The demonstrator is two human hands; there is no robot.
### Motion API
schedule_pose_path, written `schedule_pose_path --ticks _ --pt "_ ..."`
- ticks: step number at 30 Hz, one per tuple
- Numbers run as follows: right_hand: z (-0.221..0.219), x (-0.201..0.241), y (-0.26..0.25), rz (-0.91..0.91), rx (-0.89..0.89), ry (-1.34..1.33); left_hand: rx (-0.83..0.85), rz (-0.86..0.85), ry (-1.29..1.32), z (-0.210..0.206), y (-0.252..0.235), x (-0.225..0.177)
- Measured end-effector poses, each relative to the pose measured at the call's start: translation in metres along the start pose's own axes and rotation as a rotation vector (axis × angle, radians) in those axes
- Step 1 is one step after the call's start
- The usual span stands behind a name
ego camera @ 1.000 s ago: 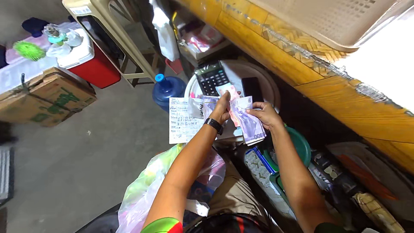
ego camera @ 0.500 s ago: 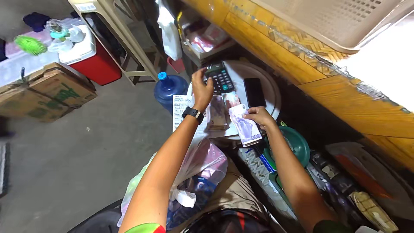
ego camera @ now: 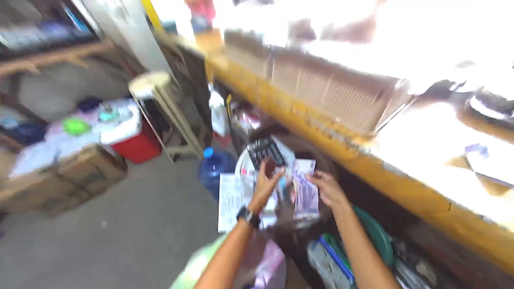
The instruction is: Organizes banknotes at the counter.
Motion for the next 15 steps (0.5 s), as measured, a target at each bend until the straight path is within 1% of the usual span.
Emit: schedule_pose_path --ticks 2,3,5,7,8,10,12,13,15 --pt "-0.018 0.038 0.012 0.097 -0.042 -0.179 0.123 0.09 0.21 -0.034 0.02 -0.006" --pt "-0.027 0.054 0.015 0.172 -0.062 -0.193 0.13 0.166 0.27 -0.044 0.031 -0.014" --pt "-0.038 0.084 0.022 0.374 -0.124 -0.089 0.045 0.312 0.386 -0.049 0.042 -0.022" --pt "-0.045 0.106 0.031 0.534 -0.162 0.032 -0.043 0.369 0.434 -0.04 0.041 -0.025" --pt "-0.048 0.112 0.034 0.576 -0.159 0.094 -0.053 0.369 0.424 -0.035 0.041 -0.026" --pt "-0.052 0.118 0.036 0.581 -0.115 0.218 -0.036 0.359 0.33 -0.023 0.044 -0.027" --pt "-0.056 0.113 0.035 0.537 -0.033 0.285 0.036 0.384 0.247 -0.015 0.054 -0.021" --pt "-0.057 0.11 0.036 0.54 -0.004 0.288 0.081 0.394 0.238 -0.015 0.059 -0.016" --pt "-0.058 0.106 0.037 0.554 0.042 0.251 0.132 0.384 0.3 -0.018 0.064 -0.011"
Point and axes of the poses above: each hand's wrist, its own y-axis away from the middle knuckle, its own z-axis out of the back of the hand, x = y × z, the point moved 10 cm from there along -y, towards the middle knuckle, and after that the axes turned 12 degrees about y, right-handed, at the moved point
